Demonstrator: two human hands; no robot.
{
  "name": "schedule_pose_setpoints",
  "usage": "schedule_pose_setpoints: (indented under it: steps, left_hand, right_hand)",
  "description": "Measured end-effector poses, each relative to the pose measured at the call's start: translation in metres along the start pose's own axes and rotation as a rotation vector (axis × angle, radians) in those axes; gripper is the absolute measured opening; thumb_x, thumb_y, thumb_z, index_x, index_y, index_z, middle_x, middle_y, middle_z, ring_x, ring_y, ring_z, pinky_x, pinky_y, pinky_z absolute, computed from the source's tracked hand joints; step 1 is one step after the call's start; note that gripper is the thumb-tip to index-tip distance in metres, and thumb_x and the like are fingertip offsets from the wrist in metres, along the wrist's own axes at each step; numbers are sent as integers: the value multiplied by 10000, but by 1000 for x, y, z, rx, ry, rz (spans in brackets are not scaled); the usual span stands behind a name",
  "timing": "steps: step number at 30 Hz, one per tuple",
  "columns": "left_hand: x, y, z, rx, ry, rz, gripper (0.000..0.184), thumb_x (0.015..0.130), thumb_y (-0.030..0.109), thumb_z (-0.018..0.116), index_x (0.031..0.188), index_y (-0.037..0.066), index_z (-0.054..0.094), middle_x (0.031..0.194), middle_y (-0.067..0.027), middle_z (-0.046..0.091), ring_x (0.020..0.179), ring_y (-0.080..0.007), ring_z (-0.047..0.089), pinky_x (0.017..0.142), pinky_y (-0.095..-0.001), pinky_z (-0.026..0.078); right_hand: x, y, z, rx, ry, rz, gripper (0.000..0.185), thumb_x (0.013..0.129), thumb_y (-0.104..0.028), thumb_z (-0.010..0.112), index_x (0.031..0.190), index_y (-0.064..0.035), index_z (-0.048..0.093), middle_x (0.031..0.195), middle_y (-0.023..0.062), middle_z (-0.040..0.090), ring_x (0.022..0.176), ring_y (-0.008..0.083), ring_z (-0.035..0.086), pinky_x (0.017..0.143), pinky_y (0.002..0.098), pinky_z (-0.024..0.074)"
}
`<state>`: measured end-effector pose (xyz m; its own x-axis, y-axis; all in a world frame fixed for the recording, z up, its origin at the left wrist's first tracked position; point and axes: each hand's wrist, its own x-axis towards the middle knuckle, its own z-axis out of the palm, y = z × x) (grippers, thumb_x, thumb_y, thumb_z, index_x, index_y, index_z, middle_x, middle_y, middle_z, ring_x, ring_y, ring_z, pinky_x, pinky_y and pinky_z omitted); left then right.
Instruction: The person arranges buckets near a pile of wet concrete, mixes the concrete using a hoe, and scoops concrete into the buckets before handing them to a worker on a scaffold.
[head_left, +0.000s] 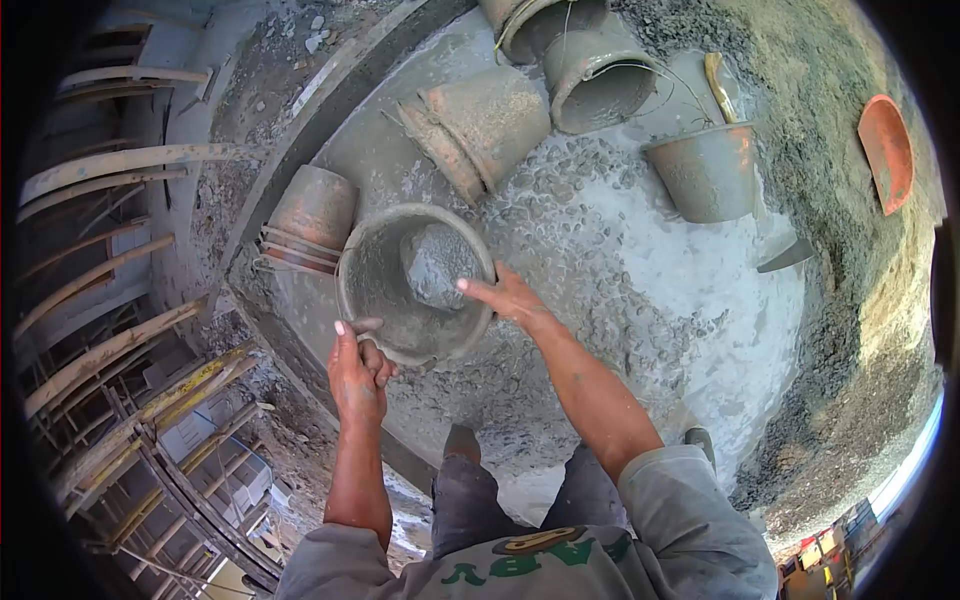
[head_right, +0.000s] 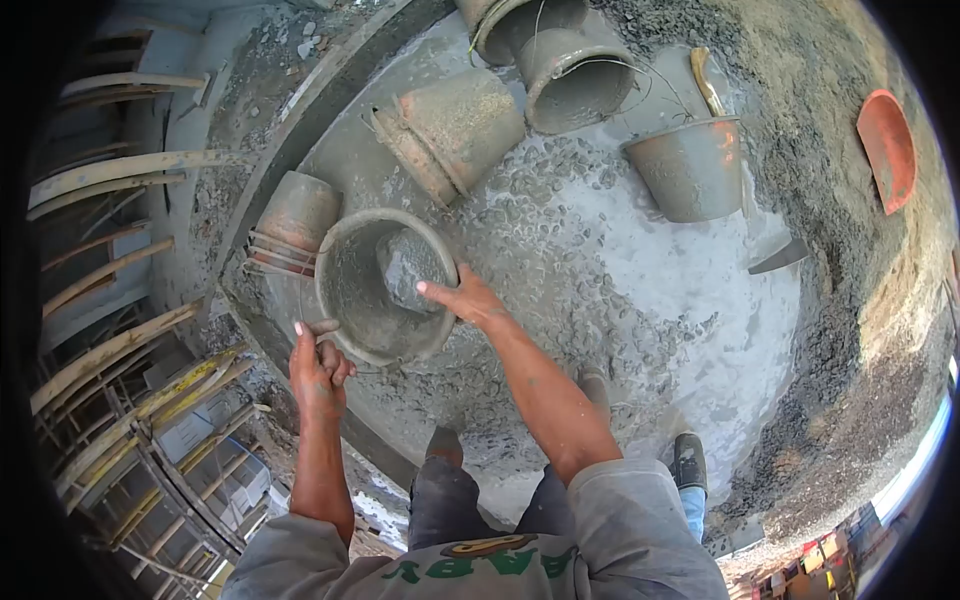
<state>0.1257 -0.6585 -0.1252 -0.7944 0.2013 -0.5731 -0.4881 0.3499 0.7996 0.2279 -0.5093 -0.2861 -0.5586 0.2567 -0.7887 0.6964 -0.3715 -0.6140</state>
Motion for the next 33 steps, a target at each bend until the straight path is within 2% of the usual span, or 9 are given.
schedule_pose_setpoints:
  steps: [2, 6, 7, 9, 12, 16, 18, 23, 33]
  left_hand:
    - [-30, -24, 16, 149, -146, -123, 506, 961, 449, 391, 947, -18, 583, 467, 56, 265, 389, -61, 239, 421, -241, 299]
    - [-47, -71, 92, 309, -353, -273, 474, 951, 426, 435, 858, 23, 666, 478, 57, 328, 420, -41, 293, 415, -239, 269]
    - [-49, -73, 109, 289, -436, -302, 467, 948, 424, 445, 860, 23, 667, 481, 54, 341, 430, -39, 302, 420, -238, 269]
    - [-47, -82, 140, 239, -633, -317, 460, 936, 430, 468, 836, 25, 662, 497, 43, 373, 452, -44, 329, 436, -239, 287]
    - [-37, -149, 166, 212, -829, -153, 471, 912, 459, 504, 775, 22, 612, 470, 54, 339, 438, -50, 358, 429, -234, 306]
    - [37, -289, 193, -11, -600, -432, 455, 893, 461, 534, 625, 96, 495, 510, 23, 371, 494, -94, 407, 503, -263, 375]
    - [70, -320, 199, -121, -592, -453, 462, 892, 444, 542, 585, 114, 444, 520, 19, 359, 507, -109, 403, 540, -280, 391]
    - [32, -375, 106, -282, -750, -456, 465, 888, 350, 562, 526, 129, 371, 503, 17, 314, 521, -121, 376, 619, -307, 399]
    - [31, -375, -182, -230, -359, -431, 299, 811, 223, 612, 578, 55, 531, 552, -5, 476, 523, -98, 396, 553, -282, 349]
  right_hand:
    - [10, 48, -1, 4, -172, 107, 711, 664, -341, 709, 1220, 53, 506, 1214, 272, 523, 1116, 366, 536, 923, 388, 437]
    - [-11, 200, -29, 95, 77, 388, 491, 645, -184, 670, 1035, 107, 602, 1043, 276, 612, 1031, 372, 586, 884, 394, 446]
    - [-35, 216, -56, 143, 212, 429, 350, 632, -128, 658, 936, 46, 650, 820, 146, 658, 724, 255, 626, 632, 349, 482]
    - [-92, 200, -120, 333, 415, 381, 336, 680, -89, 634, 992, 30, 601, 825, 118, 646, 700, 231, 622, 599, 347, 487]
    - [-127, 191, -176, 257, 787, 93, 502, 714, -9, 559, 1210, 22, 487, 1048, 163, 614, 923, 242, 597, 818, 316, 458]
    - [-77, 194, -160, -588, 1288, -290, 752, 688, 54, 498, 1403, -54, 293, 1166, 220, 565, 1058, 384, 550, 924, 377, 412]
    - [-37, 213, -149, -506, 1255, -216, 860, 662, 96, 471, 1449, -133, 209, 1250, 238, 506, 1108, 405, 510, 951, 379, 397]
    - [-27, 253, -85, -437, 1116, -270, 910, 658, 135, 447, 1461, -203, 184, 1274, 193, 520, 1123, 261, 544, 916, 309, 423]
    - [-4, 243, 195, -241, 715, -249, 953, 684, 100, 491, 1467, -249, 74, 1228, 184, 554, 1125, 273, 547, 905, 315, 429]
